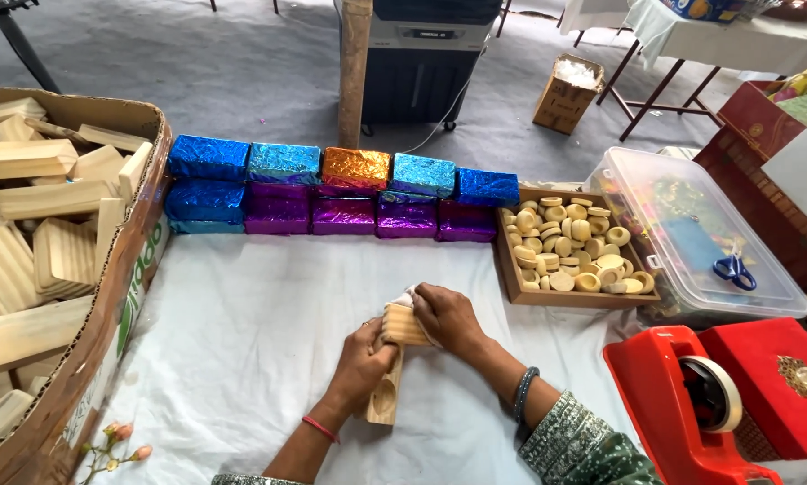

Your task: Wrapping a wooden block in decorative foil and wiping wooden objects with a white cloth.

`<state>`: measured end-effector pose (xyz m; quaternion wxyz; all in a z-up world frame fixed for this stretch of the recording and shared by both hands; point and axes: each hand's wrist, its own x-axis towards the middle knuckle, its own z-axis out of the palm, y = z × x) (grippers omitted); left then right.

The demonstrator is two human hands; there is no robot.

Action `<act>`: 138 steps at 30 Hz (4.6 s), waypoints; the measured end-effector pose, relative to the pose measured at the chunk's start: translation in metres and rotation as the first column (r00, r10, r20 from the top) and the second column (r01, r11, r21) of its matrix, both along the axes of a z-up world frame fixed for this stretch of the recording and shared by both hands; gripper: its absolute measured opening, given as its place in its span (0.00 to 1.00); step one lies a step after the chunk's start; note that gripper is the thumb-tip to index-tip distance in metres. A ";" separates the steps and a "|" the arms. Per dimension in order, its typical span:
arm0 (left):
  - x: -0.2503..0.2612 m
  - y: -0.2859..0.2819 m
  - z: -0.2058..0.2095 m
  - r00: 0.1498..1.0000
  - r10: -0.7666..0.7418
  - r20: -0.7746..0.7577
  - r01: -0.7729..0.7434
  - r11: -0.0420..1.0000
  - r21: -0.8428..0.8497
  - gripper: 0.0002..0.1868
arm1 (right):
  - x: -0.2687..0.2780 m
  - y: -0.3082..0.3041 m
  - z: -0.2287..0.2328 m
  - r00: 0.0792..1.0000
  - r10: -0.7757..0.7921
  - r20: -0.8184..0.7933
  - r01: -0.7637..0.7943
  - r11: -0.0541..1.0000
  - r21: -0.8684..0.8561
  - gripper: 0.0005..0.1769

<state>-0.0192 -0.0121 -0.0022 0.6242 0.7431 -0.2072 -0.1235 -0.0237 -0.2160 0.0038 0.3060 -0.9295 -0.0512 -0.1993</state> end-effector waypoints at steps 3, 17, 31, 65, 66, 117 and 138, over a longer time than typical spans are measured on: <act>0.005 0.001 -0.004 0.970 -0.045 -0.238 0.014 0.992 -0.128 0.17 | 0.001 -0.004 0.001 0.999 0.016 -0.049 -0.023 0.991 -0.136 0.13; 0.006 0.014 0.030 0.807 -0.242 -0.539 -0.194 0.754 -0.628 0.24 | -0.034 0.033 0.016 0.903 0.146 0.404 -0.143 0.989 -0.039 0.09; -0.009 0.005 0.020 0.865 0.250 0.435 -0.216 0.968 -0.127 0.29 | -0.057 0.063 0.034 0.917 0.354 0.186 -0.348 0.935 -0.064 0.15; 0.042 0.006 -0.035 0.957 0.110 -0.269 -0.273 0.660 -0.700 0.18 | -0.006 -0.008 0.002 0.999 -0.014 0.046 0.017 0.998 -0.064 0.21; 0.043 0.008 -0.035 0.958 0.108 -0.265 -0.269 0.661 -0.701 0.18 | -0.008 -0.006 0.004 0.999 -0.017 0.050 0.020 0.998 -0.064 0.21; 0.011 0.011 0.013 0.930 -0.122 -0.346 -0.157 0.720 -0.676 0.33 | -0.063 0.073 -0.031 0.937 0.337 -0.090 -0.091 0.486 0.869 0.31; 0.033 0.020 -0.014 0.744 -0.273 -0.610 -0.404 0.544 -0.735 0.27 | -0.028 0.029 0.011 0.996 0.057 0.074 -0.093 0.734 0.673 0.24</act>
